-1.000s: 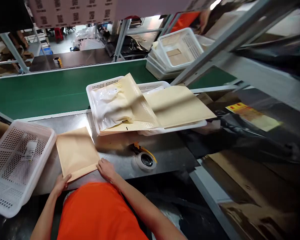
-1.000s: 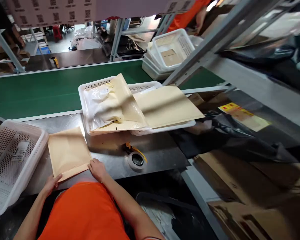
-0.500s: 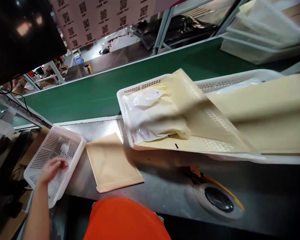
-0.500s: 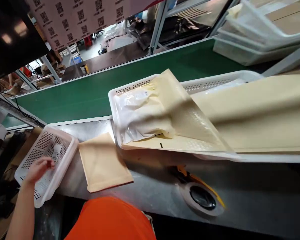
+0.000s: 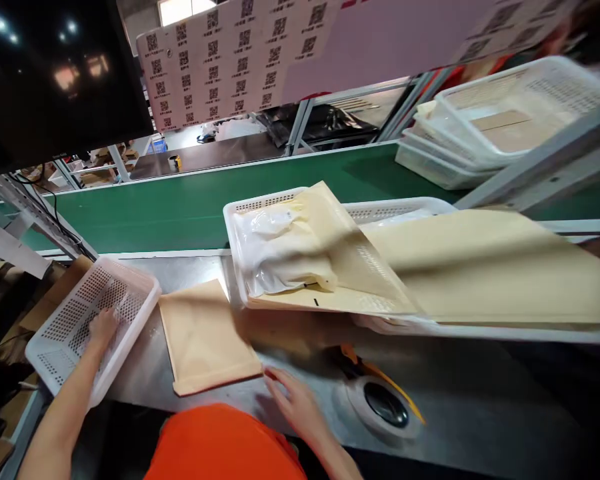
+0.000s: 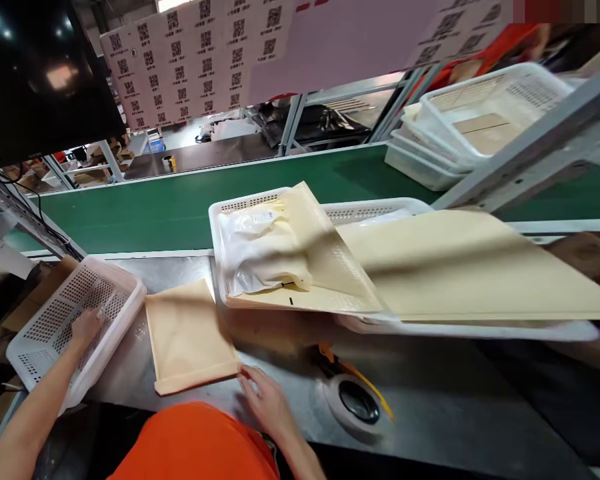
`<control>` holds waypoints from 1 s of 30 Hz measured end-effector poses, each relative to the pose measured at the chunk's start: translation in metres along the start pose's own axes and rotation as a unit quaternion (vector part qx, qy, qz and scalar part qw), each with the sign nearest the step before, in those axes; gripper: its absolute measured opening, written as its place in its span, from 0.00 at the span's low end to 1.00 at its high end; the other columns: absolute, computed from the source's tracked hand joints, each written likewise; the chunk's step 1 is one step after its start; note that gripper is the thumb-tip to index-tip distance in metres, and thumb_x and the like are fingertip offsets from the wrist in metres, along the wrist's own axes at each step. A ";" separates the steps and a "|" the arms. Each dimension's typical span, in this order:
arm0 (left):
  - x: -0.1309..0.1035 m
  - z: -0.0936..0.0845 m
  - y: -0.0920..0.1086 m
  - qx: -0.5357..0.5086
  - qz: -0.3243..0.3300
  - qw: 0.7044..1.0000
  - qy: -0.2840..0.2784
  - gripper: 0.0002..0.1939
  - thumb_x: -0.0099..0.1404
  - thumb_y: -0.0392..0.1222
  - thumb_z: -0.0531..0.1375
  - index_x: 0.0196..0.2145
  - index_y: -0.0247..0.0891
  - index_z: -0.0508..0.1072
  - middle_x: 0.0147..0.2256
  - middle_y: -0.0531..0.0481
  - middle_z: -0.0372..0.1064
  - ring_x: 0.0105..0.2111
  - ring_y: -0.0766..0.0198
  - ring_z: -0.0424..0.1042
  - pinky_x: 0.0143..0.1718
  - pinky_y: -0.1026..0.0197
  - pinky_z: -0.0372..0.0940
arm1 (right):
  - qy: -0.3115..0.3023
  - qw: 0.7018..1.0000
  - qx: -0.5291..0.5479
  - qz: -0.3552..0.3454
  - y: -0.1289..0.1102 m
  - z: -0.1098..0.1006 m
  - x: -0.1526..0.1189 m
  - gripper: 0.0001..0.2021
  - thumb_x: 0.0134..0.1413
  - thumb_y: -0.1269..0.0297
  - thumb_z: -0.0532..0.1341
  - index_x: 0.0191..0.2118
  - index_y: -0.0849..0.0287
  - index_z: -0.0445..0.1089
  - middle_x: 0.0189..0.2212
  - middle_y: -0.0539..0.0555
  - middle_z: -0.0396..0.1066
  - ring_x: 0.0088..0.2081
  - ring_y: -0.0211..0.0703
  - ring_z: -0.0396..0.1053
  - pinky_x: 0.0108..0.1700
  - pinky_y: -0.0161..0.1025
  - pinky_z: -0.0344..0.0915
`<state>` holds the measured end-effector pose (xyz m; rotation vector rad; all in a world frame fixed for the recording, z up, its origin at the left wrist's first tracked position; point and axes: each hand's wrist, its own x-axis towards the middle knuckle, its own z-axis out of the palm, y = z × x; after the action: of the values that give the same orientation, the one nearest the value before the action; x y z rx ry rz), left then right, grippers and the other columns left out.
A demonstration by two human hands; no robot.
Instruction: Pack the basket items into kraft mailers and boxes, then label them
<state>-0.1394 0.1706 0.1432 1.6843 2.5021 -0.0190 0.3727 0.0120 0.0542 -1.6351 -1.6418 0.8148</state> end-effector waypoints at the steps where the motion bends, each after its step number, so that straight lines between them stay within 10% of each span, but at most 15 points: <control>1: -0.003 -0.010 0.000 0.006 0.006 1.000 0.002 0.16 0.69 0.35 0.53 0.45 0.31 0.81 0.47 0.31 0.78 0.47 0.42 0.78 0.50 0.43 0.68 | -0.029 0.998 0.054 -0.021 -0.023 0.011 0.013 0.23 0.65 0.45 0.55 0.45 0.54 0.82 0.44 0.63 0.82 0.47 0.58 0.80 0.52 0.54 0.76; 4: -0.031 -0.038 0.014 -0.009 0.110 0.989 0.095 0.14 0.67 0.37 0.57 0.42 0.37 0.82 0.50 0.36 0.77 0.54 0.42 0.73 0.57 0.41 0.64 | -0.090 0.976 0.189 -0.054 -0.093 0.045 0.058 0.22 0.64 0.44 0.58 0.42 0.56 0.81 0.40 0.61 0.83 0.44 0.54 0.79 0.51 0.50 0.74; 6: -0.071 -0.043 0.037 -0.057 0.293 0.929 0.218 0.10 0.64 0.35 0.60 0.38 0.40 0.83 0.52 0.39 0.77 0.57 0.44 0.70 0.63 0.40 0.60 | -0.132 0.944 0.302 -0.020 -0.127 0.063 0.081 0.25 0.61 0.39 0.60 0.41 0.57 0.81 0.38 0.60 0.82 0.40 0.50 0.78 0.48 0.47 0.74; 9: -0.142 -0.018 0.081 -0.131 0.505 0.797 0.305 0.15 0.63 0.29 0.59 0.39 0.45 0.82 0.50 0.43 0.77 0.59 0.50 0.70 0.69 0.39 0.55 | -0.223 0.875 0.427 0.040 -0.149 0.080 0.095 0.32 0.53 0.32 0.64 0.42 0.60 0.79 0.35 0.57 0.80 0.33 0.44 0.75 0.38 0.42 0.72; 12: -0.191 0.024 0.115 -0.173 0.543 0.777 0.266 0.20 0.63 0.28 0.57 0.46 0.48 0.81 0.54 0.43 0.74 0.62 0.51 0.67 0.69 0.38 0.55 | -0.229 0.876 0.422 0.039 -0.144 0.084 0.090 0.29 0.51 0.34 0.67 0.38 0.60 0.78 0.31 0.53 0.77 0.30 0.41 0.71 0.35 0.39 0.69; 18: -0.210 0.054 0.137 -0.442 0.258 0.853 0.100 0.26 0.68 0.41 0.59 0.62 0.39 0.72 0.61 0.34 0.69 0.62 0.46 0.69 0.58 0.42 0.70 | -0.223 0.933 0.284 -0.005 -0.124 0.067 0.061 0.14 0.57 0.50 0.67 0.34 0.58 0.77 0.31 0.51 0.76 0.35 0.44 0.71 0.40 0.39 0.69; 22: -0.205 0.041 0.161 -0.589 0.087 0.790 -0.145 0.23 0.62 0.58 0.66 0.43 0.34 0.80 0.30 0.47 0.77 0.26 0.60 0.74 0.28 0.60 0.70 | -0.185 0.956 0.225 0.018 -0.122 0.058 0.049 0.15 0.59 0.50 0.66 0.37 0.58 0.75 0.27 0.49 0.75 0.29 0.40 0.69 0.32 0.35 0.63; 30: -0.193 0.033 0.177 -0.634 0.115 0.738 -0.201 0.18 0.58 0.54 0.70 0.33 0.34 0.80 0.27 0.50 0.75 0.27 0.65 0.71 0.30 0.64 0.65 | -0.094 0.981 0.102 -0.136 -0.111 0.034 0.053 0.16 0.71 0.56 0.54 0.40 0.57 0.77 0.30 0.54 0.79 0.31 0.42 0.74 0.34 0.37 0.66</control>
<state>0.0992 0.0570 0.1425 1.0948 1.2647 0.9773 0.2814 0.0641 0.1268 -1.1922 -1.7973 0.9824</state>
